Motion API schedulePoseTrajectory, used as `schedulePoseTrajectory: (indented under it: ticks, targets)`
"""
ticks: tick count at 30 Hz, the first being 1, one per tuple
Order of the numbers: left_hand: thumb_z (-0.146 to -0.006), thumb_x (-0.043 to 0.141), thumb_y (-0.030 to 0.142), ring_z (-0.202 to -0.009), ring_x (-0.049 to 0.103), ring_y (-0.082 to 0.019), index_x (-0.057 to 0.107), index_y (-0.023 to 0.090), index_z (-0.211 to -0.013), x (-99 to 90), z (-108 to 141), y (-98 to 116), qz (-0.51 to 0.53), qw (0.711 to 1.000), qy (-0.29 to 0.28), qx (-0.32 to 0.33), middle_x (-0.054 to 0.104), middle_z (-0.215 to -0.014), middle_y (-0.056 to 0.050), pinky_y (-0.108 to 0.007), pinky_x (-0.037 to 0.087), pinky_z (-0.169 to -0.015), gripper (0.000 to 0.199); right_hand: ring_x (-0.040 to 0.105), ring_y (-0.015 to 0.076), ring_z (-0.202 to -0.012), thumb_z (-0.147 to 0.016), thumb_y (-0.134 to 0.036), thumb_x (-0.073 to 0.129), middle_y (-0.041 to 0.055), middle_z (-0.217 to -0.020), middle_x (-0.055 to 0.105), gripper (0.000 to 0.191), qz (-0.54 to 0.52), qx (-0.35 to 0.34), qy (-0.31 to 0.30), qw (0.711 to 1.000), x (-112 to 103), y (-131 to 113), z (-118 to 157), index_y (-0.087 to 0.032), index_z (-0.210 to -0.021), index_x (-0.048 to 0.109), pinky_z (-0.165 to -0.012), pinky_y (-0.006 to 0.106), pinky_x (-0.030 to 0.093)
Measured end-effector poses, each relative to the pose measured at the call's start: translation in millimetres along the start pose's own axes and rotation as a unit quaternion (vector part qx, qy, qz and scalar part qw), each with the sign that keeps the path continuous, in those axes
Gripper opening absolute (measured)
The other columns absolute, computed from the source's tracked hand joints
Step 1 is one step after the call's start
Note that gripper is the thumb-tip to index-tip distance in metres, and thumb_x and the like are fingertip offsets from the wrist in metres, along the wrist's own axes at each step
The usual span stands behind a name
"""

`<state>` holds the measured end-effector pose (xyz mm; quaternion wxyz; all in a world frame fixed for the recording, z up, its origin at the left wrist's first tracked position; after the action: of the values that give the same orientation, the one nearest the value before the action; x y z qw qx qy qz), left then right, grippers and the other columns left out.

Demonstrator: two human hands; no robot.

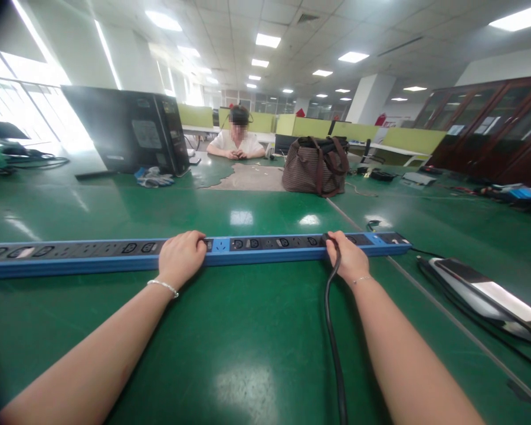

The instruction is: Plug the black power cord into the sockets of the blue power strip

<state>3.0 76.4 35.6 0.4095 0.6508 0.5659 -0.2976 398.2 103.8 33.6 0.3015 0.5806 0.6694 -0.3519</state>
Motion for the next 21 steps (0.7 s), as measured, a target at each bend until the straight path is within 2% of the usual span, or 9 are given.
schedulePoseTrajectory:
  ticks: [4, 8, 12, 17, 21]
  targets:
    - [-0.083, 0.035, 0.025, -0.093, 0.060, -0.020, 0.063, 0.022, -0.092, -0.5, -0.5, 0.3, 0.000, 1.000, -0.006, -0.002, 0.069, -0.094, -0.004, -0.034, 0.039, -0.088, 0.030, 0.062, 0.0218, -0.067, -0.084, -0.042, 0.040, 0.0050, -0.081, 0.068, 0.033, -0.003, -0.006, 0.002, 1.000, -0.4, -1.4, 0.0, -0.024, -0.104, 0.059, -0.055, 0.030, 0.043]
    - [-0.083, 0.035, 0.025, -0.093, 0.060, -0.020, 0.063, 0.021, -0.092, -0.8, 0.0, 0.2, -0.005, 1.000, -0.002, -0.001, 0.069, -0.095, -0.005, -0.034, 0.039, -0.088, 0.030, 0.063, 0.0227, -0.071, -0.086, -0.041, 0.036, 0.0070, -0.089, 0.068, 0.035, -0.016, 0.009, 0.012, 1.000, -0.3, -4.1, 2.2, -0.023, -0.106, 0.058, -0.059, 0.031, 0.044]
    - [-0.083, 0.035, 0.024, -0.093, 0.060, -0.021, 0.063, 0.021, -0.092, -0.6, 0.2, 0.5, -0.006, 1.000, -0.003, 0.002, 0.069, -0.094, -0.004, -0.034, 0.039, -0.086, 0.030, 0.063, 0.0238, -0.074, -0.085, -0.042, 0.037, 0.0073, -0.093, 0.068, 0.035, -0.026, 0.019, -0.005, 0.999, 2.1, -4.1, 3.2, -0.023, -0.106, 0.058, -0.059, 0.032, 0.044]
    - [-0.082, 0.035, 0.024, -0.094, 0.060, -0.020, 0.063, 0.021, -0.092, -2.2, -0.3, 1.4, -0.008, 1.000, 0.000, 0.003, 0.069, -0.094, -0.004, -0.034, 0.039, -0.087, 0.030, 0.063, 0.0229, -0.072, -0.085, -0.042, 0.039, 0.0062, -0.092, 0.068, 0.034, -0.037, 0.016, 0.021, 0.999, 1.1, -0.6, 3.2, -0.024, -0.107, 0.058, -0.059, 0.032, 0.045]
    - [-0.082, 0.035, 0.025, -0.094, 0.060, -0.020, 0.063, 0.022, -0.092, -2.0, -0.4, 1.9, -0.010, 1.000, -0.005, 0.005, 0.069, -0.094, -0.004, -0.035, 0.039, -0.087, 0.030, 0.061, 0.0253, -0.084, -0.084, -0.039, 0.041, 0.0078, -0.091, 0.067, 0.034, -0.031, -0.026, 0.043, 0.998, 0.2, -2.3, 1.5, -0.021, -0.105, 0.060, -0.071, 0.037, 0.047]
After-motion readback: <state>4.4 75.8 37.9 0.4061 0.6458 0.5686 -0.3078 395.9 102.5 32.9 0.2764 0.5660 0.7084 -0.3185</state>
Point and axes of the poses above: each hand's wrist, its own z-axis away from the middle knuckle, its own x-axis out of the palm, y = z × x, the point moved 7 cm from there along -z, towards the middle knuckle
